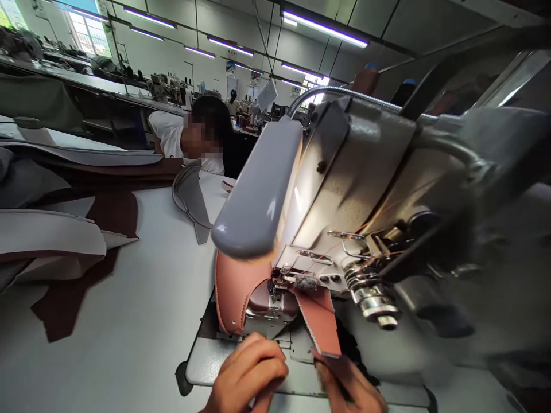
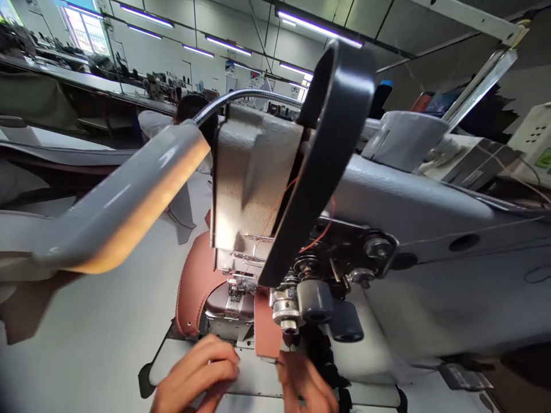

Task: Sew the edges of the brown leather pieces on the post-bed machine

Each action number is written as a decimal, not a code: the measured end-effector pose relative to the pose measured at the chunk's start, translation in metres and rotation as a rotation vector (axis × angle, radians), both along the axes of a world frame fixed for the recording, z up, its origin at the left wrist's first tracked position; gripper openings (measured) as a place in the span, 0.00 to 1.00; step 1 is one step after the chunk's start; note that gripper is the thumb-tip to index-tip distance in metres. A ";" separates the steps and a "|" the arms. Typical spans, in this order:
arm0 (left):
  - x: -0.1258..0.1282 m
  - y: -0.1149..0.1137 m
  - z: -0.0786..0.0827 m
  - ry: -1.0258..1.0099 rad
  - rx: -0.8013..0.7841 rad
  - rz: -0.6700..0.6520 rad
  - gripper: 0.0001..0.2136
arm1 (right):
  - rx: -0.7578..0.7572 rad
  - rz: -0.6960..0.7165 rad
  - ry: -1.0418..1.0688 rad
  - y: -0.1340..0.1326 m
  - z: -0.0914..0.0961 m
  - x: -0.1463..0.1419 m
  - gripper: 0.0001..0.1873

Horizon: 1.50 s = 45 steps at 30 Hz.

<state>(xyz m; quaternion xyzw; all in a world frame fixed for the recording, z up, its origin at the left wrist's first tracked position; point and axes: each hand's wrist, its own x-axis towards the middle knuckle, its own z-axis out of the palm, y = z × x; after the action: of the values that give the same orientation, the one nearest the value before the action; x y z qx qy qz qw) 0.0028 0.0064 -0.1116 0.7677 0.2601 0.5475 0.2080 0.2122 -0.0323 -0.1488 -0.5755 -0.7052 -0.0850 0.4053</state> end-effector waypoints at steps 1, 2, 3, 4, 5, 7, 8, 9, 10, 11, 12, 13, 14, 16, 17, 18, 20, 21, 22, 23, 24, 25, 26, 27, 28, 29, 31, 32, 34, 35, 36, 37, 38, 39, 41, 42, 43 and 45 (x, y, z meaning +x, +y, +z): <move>-0.006 0.004 0.009 0.006 0.070 0.074 0.11 | -0.009 0.014 -0.084 0.004 -0.003 0.015 0.07; -0.013 0.009 0.018 0.041 0.118 0.174 0.14 | -0.023 0.056 -0.180 0.009 -0.007 0.029 0.08; -0.019 0.014 0.028 0.126 0.121 0.250 0.18 | -0.054 0.038 -0.233 0.012 -0.013 0.041 0.09; -0.025 0.020 0.037 0.237 0.095 0.291 0.23 | -0.076 0.002 -0.275 0.015 -0.020 0.051 0.10; -0.029 0.025 0.044 0.344 0.068 0.301 0.27 | -0.098 -0.035 -0.311 0.017 -0.027 0.059 0.10; -0.034 0.036 0.055 0.511 0.012 0.266 0.33 | -0.112 -0.073 -0.352 0.019 -0.041 0.068 0.12; -0.034 0.040 0.058 0.559 -0.007 0.251 0.34 | -0.104 -0.070 -0.363 0.019 -0.047 0.070 0.13; -0.034 0.043 0.059 0.590 -0.029 0.240 0.34 | -0.092 -0.058 -0.368 0.019 -0.051 0.071 0.14; -0.033 0.045 0.060 0.610 -0.046 0.233 0.34 | -0.083 -0.045 -0.369 0.019 -0.054 0.072 0.15; -0.032 0.046 0.060 0.623 -0.060 0.232 0.33 | -0.084 -0.032 -0.371 0.019 -0.055 0.072 0.15; -0.031 0.047 0.060 0.633 -0.071 0.235 0.33 | -0.087 -0.021 -0.375 0.020 -0.055 0.073 0.14; -0.030 0.047 0.061 0.642 -0.079 0.236 0.32 | -0.095 -0.013 -0.386 0.020 -0.053 0.073 0.13; -0.030 0.046 0.061 0.650 -0.084 0.239 0.32 | -0.080 -0.004 -0.402 0.021 -0.050 0.072 0.11; -0.030 0.045 0.064 0.659 -0.081 0.243 0.31 | -0.016 0.002 -0.427 0.023 -0.038 0.068 0.10; -0.030 0.044 0.065 0.658 -0.074 0.244 0.31 | 0.029 0.001 -0.427 0.024 -0.030 0.064 0.10; -0.030 0.044 0.067 0.659 -0.066 0.244 0.31 | 0.077 -0.004 -0.408 0.024 -0.020 0.058 0.10; -0.030 0.043 0.070 0.664 -0.049 0.246 0.31 | 0.157 -0.024 -0.309 0.023 0.002 0.039 0.13; -0.031 0.043 0.071 0.669 -0.041 0.245 0.32 | 0.180 -0.068 -0.215 0.022 0.013 0.028 0.15; -0.031 0.043 0.072 0.675 -0.036 0.243 0.32 | 0.167 -0.112 -0.106 0.021 0.024 0.017 0.18; -0.031 0.043 0.073 0.682 -0.036 0.241 0.33 | 0.155 -0.122 -0.026 0.020 0.034 0.007 0.22; -0.031 0.043 0.073 0.689 -0.041 0.236 0.34 | 0.170 -0.110 0.005 0.021 0.044 -0.002 0.26; -0.031 0.043 0.073 0.695 -0.049 0.229 0.35 | 0.216 -0.047 -0.015 0.022 0.052 -0.010 0.29; -0.031 0.043 0.073 0.700 -0.060 0.221 0.36 | 0.278 0.010 -0.065 0.024 0.059 -0.016 0.30; -0.031 0.043 0.073 0.706 -0.072 0.217 0.37 | 0.332 0.071 -0.130 0.027 0.065 -0.021 0.28; -0.031 0.043 0.073 0.711 -0.080 0.215 0.38 | 0.367 0.134 -0.189 0.031 0.070 -0.024 0.24; -0.031 0.043 0.072 0.718 -0.088 0.218 0.38 | 0.379 0.187 -0.222 0.035 0.075 -0.026 0.21; -0.031 0.044 0.072 0.724 -0.107 0.224 0.37 | 0.345 0.274 -0.194 0.046 0.082 -0.027 0.16; -0.031 0.046 0.073 0.723 -0.119 0.222 0.37 | 0.324 0.300 -0.152 0.051 0.083 -0.026 0.14; -0.032 0.050 0.074 0.709 -0.140 0.207 0.35 | 0.292 0.279 -0.054 0.063 0.081 -0.023 0.10; -0.033 0.053 0.075 0.699 -0.148 0.195 0.35 | 0.273 0.248 -0.019 0.069 0.078 -0.021 0.09; -0.033 0.056 0.076 0.690 -0.154 0.182 0.34 | 0.251 0.218 0.006 0.075 0.074 -0.018 0.07; -0.034 0.060 0.076 0.682 -0.159 0.172 0.34 | 0.231 0.195 0.025 0.080 0.069 -0.014 0.06; -0.035 0.063 0.076 0.674 -0.165 0.165 0.33 | 0.208 0.179 0.040 0.085 0.064 -0.010 0.06; -0.036 0.065 0.075 0.666 -0.171 0.162 0.33 | 0.183 0.173 0.058 0.089 0.060 -0.006 0.07; -0.037 0.064 0.072 0.661 -0.179 0.176 0.32 | 0.125 0.194 0.098 0.090 0.052 0.001 0.11; -0.038 0.060 0.069 0.665 -0.180 0.193 0.32 | 0.090 0.217 0.118 0.087 0.049 0.004 0.13; -0.040 0.054 0.066 0.674 -0.179 0.216 0.31 | 0.046 0.245 0.137 0.084 0.046 0.006 0.15; -0.047 0.040 0.060 0.705 -0.170 0.283 0.31 | -0.122 0.255 0.153 0.077 0.038 0.008 0.18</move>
<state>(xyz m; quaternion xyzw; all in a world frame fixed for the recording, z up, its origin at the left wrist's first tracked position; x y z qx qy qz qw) -0.0439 0.0461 -0.0520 0.8452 0.4635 0.2499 0.0911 0.2202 0.0450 -0.1103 -0.5096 -0.7435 0.0540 0.4296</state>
